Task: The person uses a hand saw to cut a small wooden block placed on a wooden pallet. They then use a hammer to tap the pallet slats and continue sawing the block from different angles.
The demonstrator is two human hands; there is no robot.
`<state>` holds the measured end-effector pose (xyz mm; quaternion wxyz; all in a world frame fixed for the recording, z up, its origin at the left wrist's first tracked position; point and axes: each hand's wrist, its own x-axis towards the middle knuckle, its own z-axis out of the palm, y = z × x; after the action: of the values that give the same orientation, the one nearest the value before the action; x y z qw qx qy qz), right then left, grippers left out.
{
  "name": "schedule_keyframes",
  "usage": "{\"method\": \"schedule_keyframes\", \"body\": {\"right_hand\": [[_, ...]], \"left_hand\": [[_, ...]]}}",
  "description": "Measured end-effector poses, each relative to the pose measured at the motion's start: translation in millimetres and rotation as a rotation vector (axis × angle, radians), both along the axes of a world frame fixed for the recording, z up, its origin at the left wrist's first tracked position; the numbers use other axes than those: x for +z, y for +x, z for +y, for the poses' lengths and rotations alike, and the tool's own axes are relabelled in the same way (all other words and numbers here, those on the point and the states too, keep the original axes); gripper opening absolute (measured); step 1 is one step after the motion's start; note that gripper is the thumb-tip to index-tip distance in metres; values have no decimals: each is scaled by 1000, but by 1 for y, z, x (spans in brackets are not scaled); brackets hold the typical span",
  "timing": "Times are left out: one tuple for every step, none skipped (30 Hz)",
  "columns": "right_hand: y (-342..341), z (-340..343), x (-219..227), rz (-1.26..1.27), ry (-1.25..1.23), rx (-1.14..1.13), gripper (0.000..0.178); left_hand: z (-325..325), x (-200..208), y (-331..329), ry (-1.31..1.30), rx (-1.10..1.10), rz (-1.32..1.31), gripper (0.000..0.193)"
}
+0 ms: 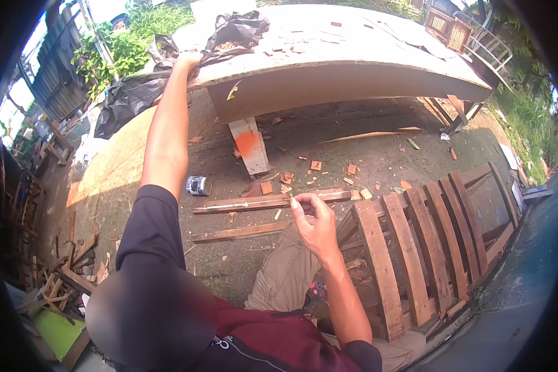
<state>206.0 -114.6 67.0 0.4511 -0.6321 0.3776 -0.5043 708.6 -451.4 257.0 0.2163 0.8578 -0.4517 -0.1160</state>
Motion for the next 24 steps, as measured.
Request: {"method": "schedule_keyframes", "body": {"right_hand": [[-2, 10, -9, -44, 51, 8, 19], [-14, 17, -22, -57, 107, -22, 19], [-22, 25, -34, -76, 122, -52, 18], [-32, 32, -48, -76, 147, -96, 18], [-36, 39, -56, -86, 175, -114, 17], [-65, 38, -64, -37, 181, -266, 17], [-61, 40, -60, -83, 164, -278, 17], [-59, 45, -57, -123, 153, -299, 16], [-57, 48, -55, -146, 147, -308, 17], [-54, 48, -52, -148, 125, -291, 17], [-41, 48, -46, -176, 107, -236, 17], [-43, 45, -44, -161, 95, -249, 17], [-54, 40, -41, -141, 81, -284, 18], [-58, 36, -39, -152, 76, -286, 18], [-64, 32, -33, -148, 78, -269, 19], [-58, 29, -23, -163, 62, -230, 18], [-59, 26, -16, -182, 55, -216, 19], [-63, 24, -5, -178, 59, -225, 19], [-75, 19, -4, -180, 33, -247, 20], [-80, 13, -1, -208, 8, -242, 21], [-87, 8, 4, -198, -13, -264, 23], [-92, 4, 12, -192, -32, -281, 24], [-97, 3, 23, -238, -23, -288, 28], [-101, 2, 34, -202, -29, -295, 36]], "left_hand": [[-6, -3, 47, -109, 59, 10, 44], [-18, -4, 53, -235, 52, -5, 45], [-19, 1, 65, -361, 52, -38, 45], [-19, -7, 63, -499, 17, -107, 46], [-10, 2, 72, -535, 148, -118, 46], [-31, -41, -27, -506, 145, 267, 53], [-17, -25, -21, -584, 202, 359, 57], [-6, -14, -19, -656, 252, 458, 60], [20, -1, -40, -699, 259, 453, 66], [16, -1, -22, -813, 227, 329, 58], [38, 17, 17, -925, 223, 150, 52], [48, 13, 2, -1032, 84, 117, 43], [59, 11, -49, -1080, 16, 312, 38], [77, 15, -67, -1138, -124, 496, 34], [103, 20, -92, -1104, -209, 646, 33], [142, 31, -100, -1125, -276, 713, 35], [167, 35, -111, -1092, -358, 714, 35], [192, 40, -136, -1085, -450, 709, 32], [192, 21, -161, -1083, -497, 774, 29], [204, 16, -181, -1086, -538, 799, 29], [219, 8, -220, -1012, -614, 928, 30], [242, 0, -259, -934, -685, 1049, 44], [256, -13, -294, -905, -736, 1160, 38], [272, -22, -323, -877, -785, 1259, 34]]}}
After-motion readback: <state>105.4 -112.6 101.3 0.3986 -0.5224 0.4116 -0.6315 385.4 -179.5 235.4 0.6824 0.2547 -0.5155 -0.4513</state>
